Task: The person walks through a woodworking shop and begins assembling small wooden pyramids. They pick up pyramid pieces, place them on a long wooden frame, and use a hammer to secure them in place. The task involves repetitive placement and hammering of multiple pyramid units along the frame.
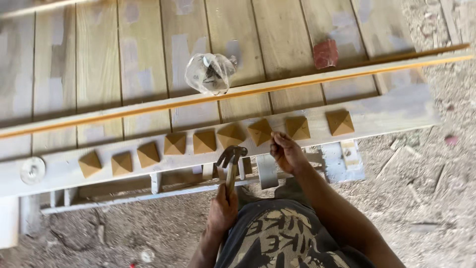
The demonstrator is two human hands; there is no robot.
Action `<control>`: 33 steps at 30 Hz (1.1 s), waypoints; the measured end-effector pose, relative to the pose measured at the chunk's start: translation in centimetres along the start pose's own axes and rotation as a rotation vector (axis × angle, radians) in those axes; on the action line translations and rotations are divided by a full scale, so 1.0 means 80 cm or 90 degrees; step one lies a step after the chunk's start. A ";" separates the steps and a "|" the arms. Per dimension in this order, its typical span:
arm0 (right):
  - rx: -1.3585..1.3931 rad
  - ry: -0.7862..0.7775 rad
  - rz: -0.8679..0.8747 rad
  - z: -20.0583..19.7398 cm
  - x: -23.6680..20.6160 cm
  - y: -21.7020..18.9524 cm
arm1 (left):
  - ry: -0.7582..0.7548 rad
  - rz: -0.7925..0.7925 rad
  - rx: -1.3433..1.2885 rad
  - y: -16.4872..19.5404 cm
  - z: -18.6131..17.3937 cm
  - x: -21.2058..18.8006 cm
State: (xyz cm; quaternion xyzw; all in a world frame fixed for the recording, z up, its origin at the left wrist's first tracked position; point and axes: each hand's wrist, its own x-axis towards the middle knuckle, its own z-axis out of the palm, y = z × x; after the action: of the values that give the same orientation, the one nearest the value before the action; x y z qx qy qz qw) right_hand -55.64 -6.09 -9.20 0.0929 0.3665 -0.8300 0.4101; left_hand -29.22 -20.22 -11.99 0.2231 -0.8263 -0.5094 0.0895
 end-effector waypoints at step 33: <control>-0.755 0.224 -0.566 -0.002 0.054 0.002 | -0.119 -0.057 0.179 0.120 -0.005 0.042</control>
State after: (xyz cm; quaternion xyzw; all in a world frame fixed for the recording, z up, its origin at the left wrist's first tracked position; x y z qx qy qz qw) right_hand -58.36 -8.69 -11.35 -0.1682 0.8140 -0.5541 -0.0458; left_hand -34.67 -18.40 -3.61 0.2213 -0.8833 -0.4110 -0.0427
